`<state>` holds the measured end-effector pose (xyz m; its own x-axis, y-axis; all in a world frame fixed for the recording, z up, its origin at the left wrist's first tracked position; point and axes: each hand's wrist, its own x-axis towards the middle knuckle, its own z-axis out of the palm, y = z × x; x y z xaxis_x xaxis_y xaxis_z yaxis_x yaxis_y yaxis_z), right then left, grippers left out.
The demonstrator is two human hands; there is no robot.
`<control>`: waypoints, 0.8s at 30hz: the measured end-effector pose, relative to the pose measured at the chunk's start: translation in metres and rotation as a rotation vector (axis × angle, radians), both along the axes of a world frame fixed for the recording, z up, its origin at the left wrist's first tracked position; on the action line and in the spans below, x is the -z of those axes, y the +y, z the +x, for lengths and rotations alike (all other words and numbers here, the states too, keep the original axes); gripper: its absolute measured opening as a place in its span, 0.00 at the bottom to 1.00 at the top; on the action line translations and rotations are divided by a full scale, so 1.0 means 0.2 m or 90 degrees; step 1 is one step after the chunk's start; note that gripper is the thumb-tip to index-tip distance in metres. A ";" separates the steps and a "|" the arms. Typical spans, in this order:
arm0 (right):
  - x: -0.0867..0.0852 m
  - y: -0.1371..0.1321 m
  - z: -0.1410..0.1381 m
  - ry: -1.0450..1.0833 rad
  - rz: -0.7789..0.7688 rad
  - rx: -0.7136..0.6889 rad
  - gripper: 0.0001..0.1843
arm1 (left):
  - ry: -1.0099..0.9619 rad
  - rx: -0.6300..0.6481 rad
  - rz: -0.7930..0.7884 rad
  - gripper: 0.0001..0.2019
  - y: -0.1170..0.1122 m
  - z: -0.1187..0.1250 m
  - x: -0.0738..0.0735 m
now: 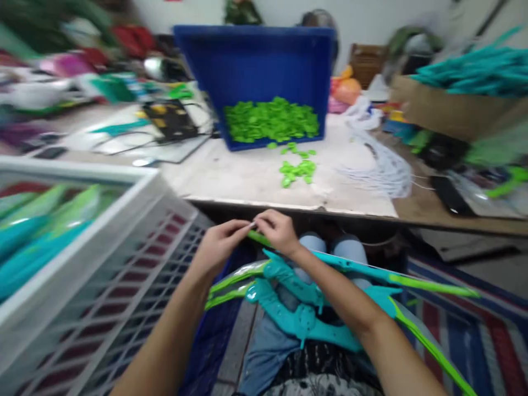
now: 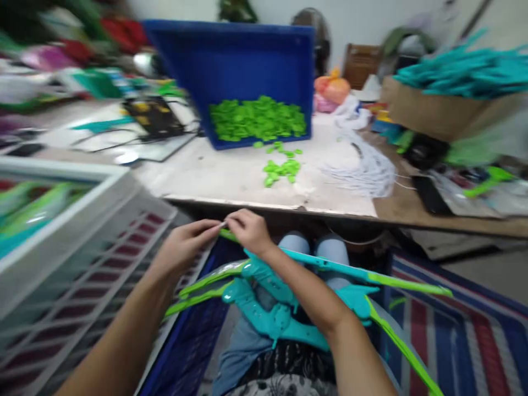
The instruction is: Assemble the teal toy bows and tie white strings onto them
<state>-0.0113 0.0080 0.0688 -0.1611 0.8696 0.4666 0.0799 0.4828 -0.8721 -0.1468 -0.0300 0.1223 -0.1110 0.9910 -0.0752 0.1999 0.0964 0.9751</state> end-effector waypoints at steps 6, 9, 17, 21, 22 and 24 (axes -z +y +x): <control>0.03 0.01 -0.01 0.064 -0.044 -0.095 0.10 | -0.070 -0.019 0.013 0.13 0.02 -0.04 0.08; 0.01 0.02 0.01 0.015 0.027 -0.121 0.12 | -0.099 -0.008 0.017 0.13 0.03 -0.03 0.08; -0.05 0.05 0.04 -0.066 0.109 -0.138 0.08 | -0.117 0.040 -0.044 0.11 0.02 -0.08 0.02; -0.06 0.01 0.03 -0.113 0.071 -0.057 0.08 | -0.084 0.005 -0.008 0.11 0.02 -0.04 0.04; -0.05 0.01 0.03 -0.116 0.058 -0.043 0.08 | -0.079 -0.006 -0.001 0.11 0.02 -0.04 0.05; -0.03 0.01 0.04 -0.098 0.011 -0.032 0.08 | -0.078 -0.029 0.001 0.11 0.01 -0.04 0.06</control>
